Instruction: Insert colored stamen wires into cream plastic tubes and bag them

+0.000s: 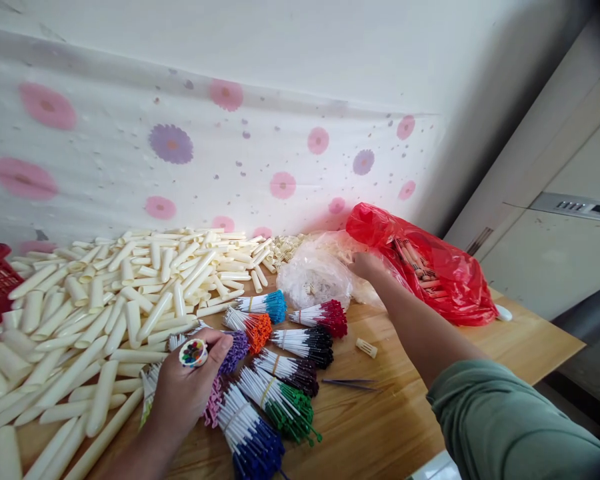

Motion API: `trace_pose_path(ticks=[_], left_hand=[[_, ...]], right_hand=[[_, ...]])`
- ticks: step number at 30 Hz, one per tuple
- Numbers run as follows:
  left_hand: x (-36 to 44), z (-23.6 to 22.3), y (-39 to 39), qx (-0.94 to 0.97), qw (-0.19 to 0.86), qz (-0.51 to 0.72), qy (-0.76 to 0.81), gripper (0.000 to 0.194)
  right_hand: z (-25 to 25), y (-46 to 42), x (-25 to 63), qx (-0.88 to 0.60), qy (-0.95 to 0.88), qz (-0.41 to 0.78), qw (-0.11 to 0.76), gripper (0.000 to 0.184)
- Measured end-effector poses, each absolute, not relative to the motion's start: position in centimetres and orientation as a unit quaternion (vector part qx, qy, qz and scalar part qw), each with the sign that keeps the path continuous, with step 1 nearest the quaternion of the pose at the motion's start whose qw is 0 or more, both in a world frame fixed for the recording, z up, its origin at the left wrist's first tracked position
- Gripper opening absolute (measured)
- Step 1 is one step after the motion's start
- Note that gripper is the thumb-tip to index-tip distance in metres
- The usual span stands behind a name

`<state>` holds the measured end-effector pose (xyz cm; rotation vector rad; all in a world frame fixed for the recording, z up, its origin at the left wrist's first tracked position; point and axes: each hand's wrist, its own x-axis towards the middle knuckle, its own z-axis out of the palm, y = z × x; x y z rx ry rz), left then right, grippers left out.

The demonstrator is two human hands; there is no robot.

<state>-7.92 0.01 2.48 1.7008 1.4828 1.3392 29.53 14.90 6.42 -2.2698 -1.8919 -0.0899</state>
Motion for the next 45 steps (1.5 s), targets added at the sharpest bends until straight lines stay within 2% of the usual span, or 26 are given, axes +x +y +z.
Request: trace_pose_path(ticks=[3, 7, 10, 12, 15, 17, 21, 22, 24, 27, 32, 38, 42, 45], left_hand=[[-7.5, 2.6, -0.2, 0.622, 0.298, 0.493, 0.530, 0.025], [-6.1, 3.1, -1.0, 0.585, 0.433, 0.493, 0.476, 0.030], [-5.0, 3.5, -1.5, 0.539, 0.513, 0.496, 0.447, 0.043], [-4.6, 3.5, -1.6, 0.540, 0.519, 0.506, 0.428, 0.041], [-4.6, 3.2, -1.4, 0.537, 0.495, 0.524, 0.439, 0.032], [-4.8, 2.8, -1.2, 0.515, 0.490, 0.534, 0.458, 0.031], [-5.1, 2.5, -0.9, 0.483, 0.498, 0.533, 0.485, 0.035], [-5.1, 2.6, -0.9, 0.473, 0.510, 0.532, 0.483, 0.035], [-5.0, 2.7, -0.9, 0.444, 0.552, 0.530, 0.466, 0.034], [-4.8, 2.7, -0.9, 0.432, 0.577, 0.538, 0.437, 0.030], [-5.0, 2.5, -0.9, 0.482, 0.507, 0.570, 0.430, 0.018], [-5.0, 2.4, -1.0, 0.439, 0.580, 0.556, 0.402, 0.017], [-4.8, 2.0, -1.0, 0.427, 0.598, 0.548, 0.400, 0.018], [-4.7, 2.0, -1.0, 0.406, 0.606, 0.553, 0.403, 0.021]], right_hand=[[8.0, 12.2, 28.2, -0.753, -0.640, -0.042, 0.148, 0.026], [7.9, 6.3, 21.7, -0.649, -0.730, -0.013, 0.213, 0.024], [6.7, 2.0, 15.6, -0.434, -0.848, 0.032, 0.301, 0.018], [5.9, 0.3, 12.6, -0.380, -0.872, 0.025, 0.306, 0.014], [5.2, -0.3, 10.4, -0.384, -0.873, 0.043, 0.296, 0.011], [5.1, 0.1, 10.3, -0.382, -0.852, 0.133, 0.332, 0.008], [4.8, 1.4, 11.4, -0.355, -0.634, 0.522, 0.446, 0.014], [4.6, 1.7, 11.7, -0.349, -0.563, 0.589, 0.464, 0.014], [4.1, 2.0, 11.9, -0.342, -0.479, 0.643, 0.490, 0.011], [3.3, 2.0, 11.7, -0.335, -0.452, 0.646, 0.516, 0.015], [2.6, 1.3, 11.0, -0.296, -0.485, 0.632, 0.527, 0.022], [1.8, 0.7, 10.9, -0.348, -0.584, 0.495, 0.540, 0.022], [1.7, 0.6, 10.7, -0.350, -0.568, 0.513, 0.540, 0.026], [1.9, 0.5, 10.7, -0.332, -0.599, 0.475, 0.553, 0.020]])
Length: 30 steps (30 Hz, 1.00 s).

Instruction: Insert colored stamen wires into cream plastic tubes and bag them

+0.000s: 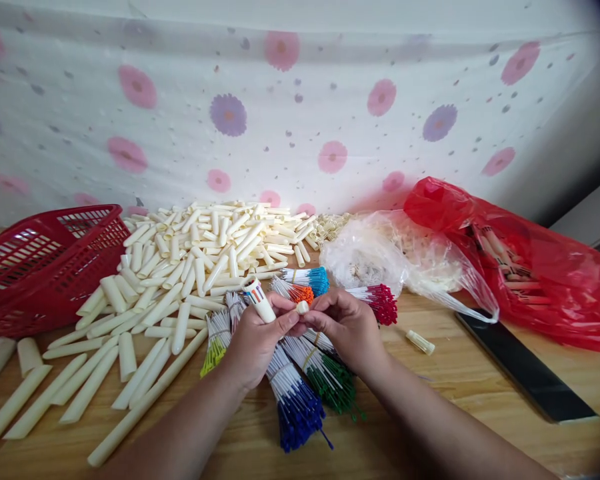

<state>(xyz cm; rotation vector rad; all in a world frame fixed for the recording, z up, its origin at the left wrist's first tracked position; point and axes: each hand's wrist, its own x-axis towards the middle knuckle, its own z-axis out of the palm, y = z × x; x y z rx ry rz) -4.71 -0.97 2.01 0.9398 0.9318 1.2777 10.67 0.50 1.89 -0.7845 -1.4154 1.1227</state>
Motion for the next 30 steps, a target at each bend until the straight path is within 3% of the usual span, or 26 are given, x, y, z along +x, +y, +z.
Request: trace_pose_path(ticks=[4, 9, 16, 25, 30], left_hand=[[-4.7, 2.3, -1.0, 0.389, 0.599, 0.573, 0.401, 0.024], [-5.0, 2.1, -0.8, 0.393, 0.585, 0.579, 0.410, 0.023], [-5.5, 1.7, -0.6, 0.468, 0.543, 0.550, 0.429, 0.019], [-5.5, 2.2, -0.9, 0.488, 0.545, 0.542, 0.414, 0.017], [-5.3, 2.1, -1.0, 0.494, 0.528, 0.547, 0.422, 0.017]], right_hand=[[2.3, 0.1, 10.4, -0.327, -0.677, 0.341, 0.564, 0.005], [2.6, 0.2, 10.6, -0.327, -0.702, 0.273, 0.570, 0.012], [3.6, 0.8, 11.9, -0.298, -0.749, 0.234, 0.543, 0.013], [3.5, 1.0, 12.4, -0.289, -0.747, 0.290, 0.524, 0.001], [3.0, 0.8, 11.9, -0.365, -0.762, 0.224, 0.486, 0.011]])
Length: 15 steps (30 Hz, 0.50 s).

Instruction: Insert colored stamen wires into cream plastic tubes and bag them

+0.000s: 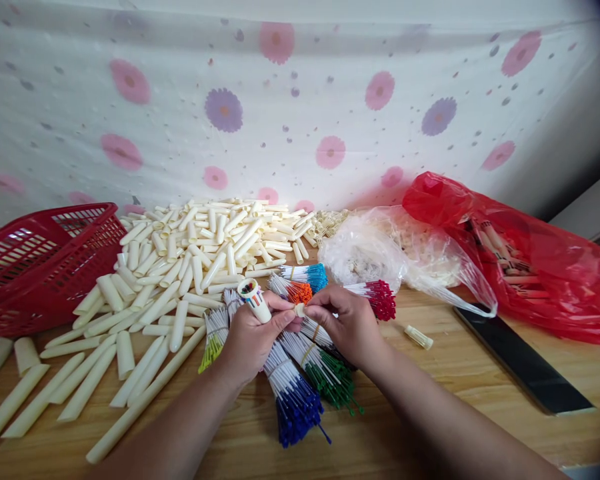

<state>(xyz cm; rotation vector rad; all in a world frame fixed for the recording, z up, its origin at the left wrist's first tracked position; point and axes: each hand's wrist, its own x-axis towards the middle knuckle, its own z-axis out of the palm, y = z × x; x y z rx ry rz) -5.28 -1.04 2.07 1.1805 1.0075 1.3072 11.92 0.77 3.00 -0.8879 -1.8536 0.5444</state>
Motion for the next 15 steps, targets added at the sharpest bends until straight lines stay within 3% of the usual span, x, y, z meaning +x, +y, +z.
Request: trace_pose_path(ticks=[4, 7, 15], left_hand=[[-5.1, 2.0, -1.1, 0.505, 0.504, 0.550, 0.434, 0.019], [-4.9, 2.3, -1.1, 0.505, 0.523, 0.532, 0.433, 0.023], [-5.1, 2.5, -1.3, 0.578, 0.579, 0.376, 0.434, 0.031]], right_hand=[[3.0, 0.6, 11.6, -0.384, -0.798, 0.127, 0.446, 0.015], [2.9, 0.6, 11.7, -0.358, -0.802, 0.107, 0.466, 0.013], [3.9, 1.0, 12.9, -0.290, -0.813, 0.239, 0.445, 0.008]])
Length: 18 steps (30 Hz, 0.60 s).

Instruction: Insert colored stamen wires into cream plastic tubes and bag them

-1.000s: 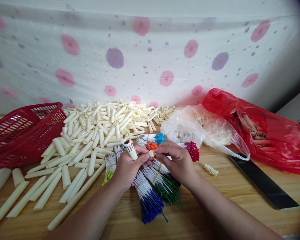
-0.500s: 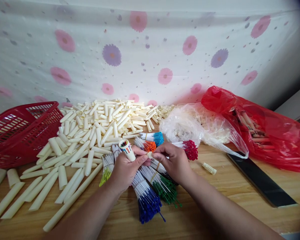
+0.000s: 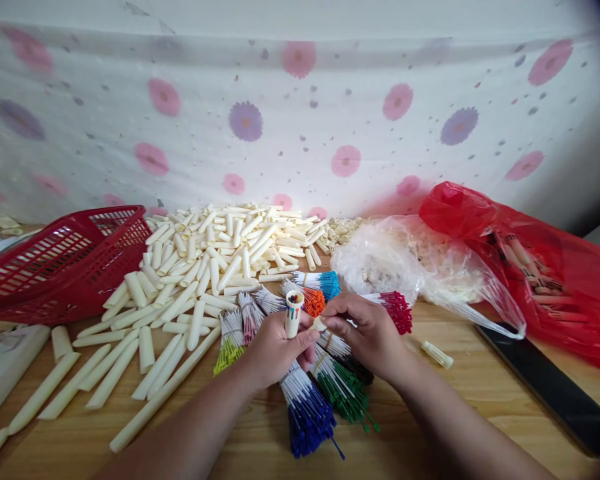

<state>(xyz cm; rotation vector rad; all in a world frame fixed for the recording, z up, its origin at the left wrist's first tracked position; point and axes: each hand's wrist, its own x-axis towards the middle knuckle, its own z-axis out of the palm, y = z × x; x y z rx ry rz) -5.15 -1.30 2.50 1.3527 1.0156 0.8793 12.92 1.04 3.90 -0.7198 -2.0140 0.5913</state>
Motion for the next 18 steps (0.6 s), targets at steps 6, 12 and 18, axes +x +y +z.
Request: trace_pose_path(ticks=[6, 12, 18], left_hand=[[-5.2, 2.7, -1.4, 0.556, 0.558, 0.399, 0.468, 0.032], [-5.2, 3.3, -1.4, 0.577, 0.550, 0.392, 0.459, 0.038], [-5.2, 3.3, -1.4, 0.578, 0.547, 0.402, 0.453, 0.038]], right_hand=[[4.3, 1.2, 13.3, -0.279, -0.809, 0.282, 0.434, 0.004], [4.6, 1.2, 14.0, -0.329, -0.772, 0.247, 0.485, 0.010], [4.9, 1.0, 13.8, -0.314, -0.783, 0.270, 0.465, 0.010]])
